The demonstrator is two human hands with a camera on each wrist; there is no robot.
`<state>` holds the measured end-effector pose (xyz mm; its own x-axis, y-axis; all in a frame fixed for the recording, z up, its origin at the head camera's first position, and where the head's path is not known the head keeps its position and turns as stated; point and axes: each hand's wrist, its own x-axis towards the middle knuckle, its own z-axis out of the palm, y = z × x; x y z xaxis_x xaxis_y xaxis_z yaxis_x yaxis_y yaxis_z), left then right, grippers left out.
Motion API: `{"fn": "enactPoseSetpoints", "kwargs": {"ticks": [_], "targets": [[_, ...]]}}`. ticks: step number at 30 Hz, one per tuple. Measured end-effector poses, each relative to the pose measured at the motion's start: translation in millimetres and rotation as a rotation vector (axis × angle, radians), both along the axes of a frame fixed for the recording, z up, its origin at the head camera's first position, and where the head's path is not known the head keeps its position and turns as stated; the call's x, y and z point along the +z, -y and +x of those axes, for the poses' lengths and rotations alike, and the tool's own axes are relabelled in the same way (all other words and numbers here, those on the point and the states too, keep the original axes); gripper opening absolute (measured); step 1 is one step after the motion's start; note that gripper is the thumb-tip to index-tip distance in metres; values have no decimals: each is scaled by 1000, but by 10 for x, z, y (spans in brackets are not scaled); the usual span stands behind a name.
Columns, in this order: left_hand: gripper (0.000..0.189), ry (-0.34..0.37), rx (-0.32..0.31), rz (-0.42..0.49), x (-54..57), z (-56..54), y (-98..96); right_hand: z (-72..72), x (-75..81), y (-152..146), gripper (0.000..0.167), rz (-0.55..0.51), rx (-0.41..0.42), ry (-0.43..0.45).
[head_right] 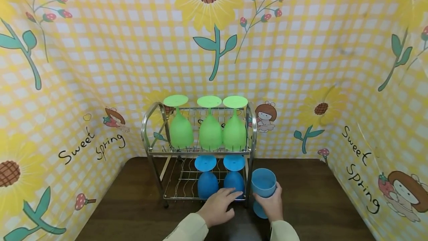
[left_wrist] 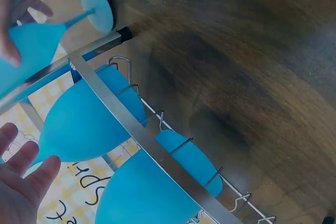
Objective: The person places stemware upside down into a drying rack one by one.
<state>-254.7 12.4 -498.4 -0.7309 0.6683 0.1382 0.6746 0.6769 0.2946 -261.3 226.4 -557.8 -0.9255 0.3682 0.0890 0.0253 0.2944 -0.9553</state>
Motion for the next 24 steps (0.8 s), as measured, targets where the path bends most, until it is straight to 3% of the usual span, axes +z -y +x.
{"fn": "enactPoseSetpoints", "kwargs": {"ticks": [9, 11, 17, 19, 24], "targets": [[65, 55, -19, 98, 45, -12, 69, 266, -36, 91, 95, 18, -65, -191], [67, 64, -27, 102, 62, -5, 102, 338, -55, 132, 97, 40, -54, -190], [74, 77, -52, 124, 103, 9, 175, 529, -105, 259, 98, 206, 37, -90], [77, 78, -66, 162, 107, 13, 187, 554, -113, 295, 95, 283, 75, -91], [83, 190, -91, 319, 105, 54, 240, 576, -120, 400, 90, 516, 168, -166]]}}
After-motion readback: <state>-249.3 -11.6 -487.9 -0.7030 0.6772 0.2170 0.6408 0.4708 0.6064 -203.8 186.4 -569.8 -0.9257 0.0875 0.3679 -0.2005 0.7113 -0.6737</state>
